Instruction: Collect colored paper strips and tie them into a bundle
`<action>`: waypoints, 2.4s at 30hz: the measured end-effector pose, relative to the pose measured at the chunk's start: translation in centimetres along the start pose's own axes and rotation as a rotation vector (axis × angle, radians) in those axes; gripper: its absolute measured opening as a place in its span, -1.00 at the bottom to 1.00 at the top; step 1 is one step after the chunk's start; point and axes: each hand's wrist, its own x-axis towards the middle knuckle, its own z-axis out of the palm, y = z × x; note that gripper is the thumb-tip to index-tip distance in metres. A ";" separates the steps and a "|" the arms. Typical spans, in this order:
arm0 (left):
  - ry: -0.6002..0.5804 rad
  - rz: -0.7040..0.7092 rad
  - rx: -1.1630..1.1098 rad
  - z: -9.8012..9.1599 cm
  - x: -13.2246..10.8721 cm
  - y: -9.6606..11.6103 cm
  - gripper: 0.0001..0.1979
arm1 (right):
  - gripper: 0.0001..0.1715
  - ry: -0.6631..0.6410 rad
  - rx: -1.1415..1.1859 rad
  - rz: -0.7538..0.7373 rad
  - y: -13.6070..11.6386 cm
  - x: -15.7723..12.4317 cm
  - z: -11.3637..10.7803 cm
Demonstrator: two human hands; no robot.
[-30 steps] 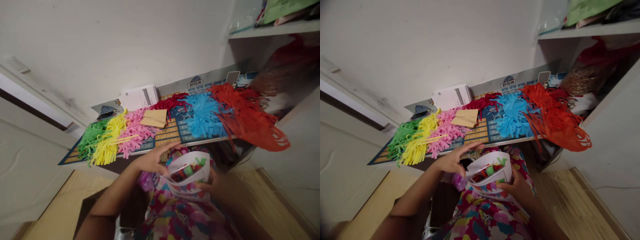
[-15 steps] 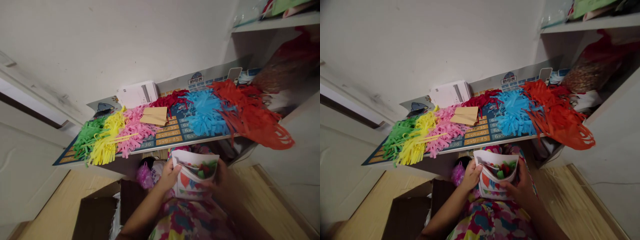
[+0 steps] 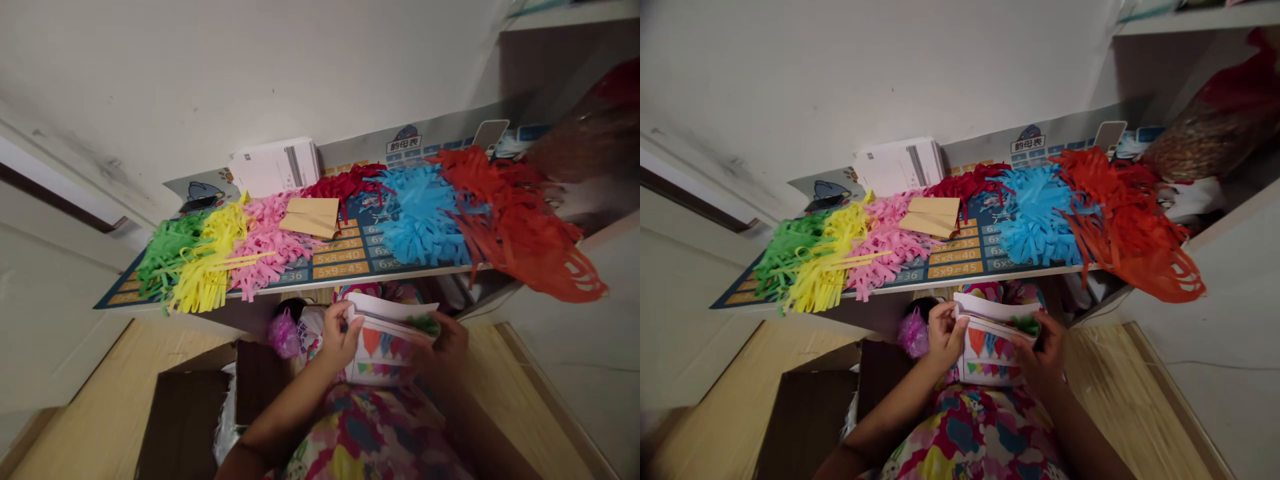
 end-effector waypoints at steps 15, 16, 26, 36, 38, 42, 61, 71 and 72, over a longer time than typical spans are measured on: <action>-0.299 -0.063 0.170 -1.9 5.3 1.8 -0.80 | -0.69 -0.390 -0.162 -0.204 0.0 5.3 -1.2; -0.317 -0.070 0.162 -1.9 5.8 1.7 -0.80 | -0.68 -0.441 -0.168 -0.194 0.0 5.8 -1.3; -0.276 -0.015 0.251 -1.1 5.9 1.6 -0.82 | -0.77 -0.282 -0.041 -0.010 1.1 5.8 -0.3; -0.246 -0.099 0.298 -0.8 5.7 1.7 -0.77 | -0.59 -0.543 0.059 0.333 0.4 8.4 -1.0; -0.279 -0.147 0.286 -0.8 6.1 1.9 -0.70 | -0.62 -0.561 0.044 0.286 -0.2 9.0 -1.1; -0.484 -0.139 0.382 -0.9 8.1 3.2 -0.87 | -0.70 -0.605 -0.040 0.234 -1.7 10.1 -1.0; -0.747 0.003 0.728 -0.4 11.0 5.6 -0.86 | -0.79 -0.815 -0.421 -0.309 -2.8 12.6 -0.5; -0.776 0.207 0.777 -0.3 11.0 5.7 -0.81 | -0.70 -0.883 -0.492 -0.375 -2.7 13.0 -0.5; -0.792 0.233 0.763 -0.4 10.9 5.6 -0.80 | -0.68 -0.893 -0.478 -0.367 -2.9 13.1 -0.5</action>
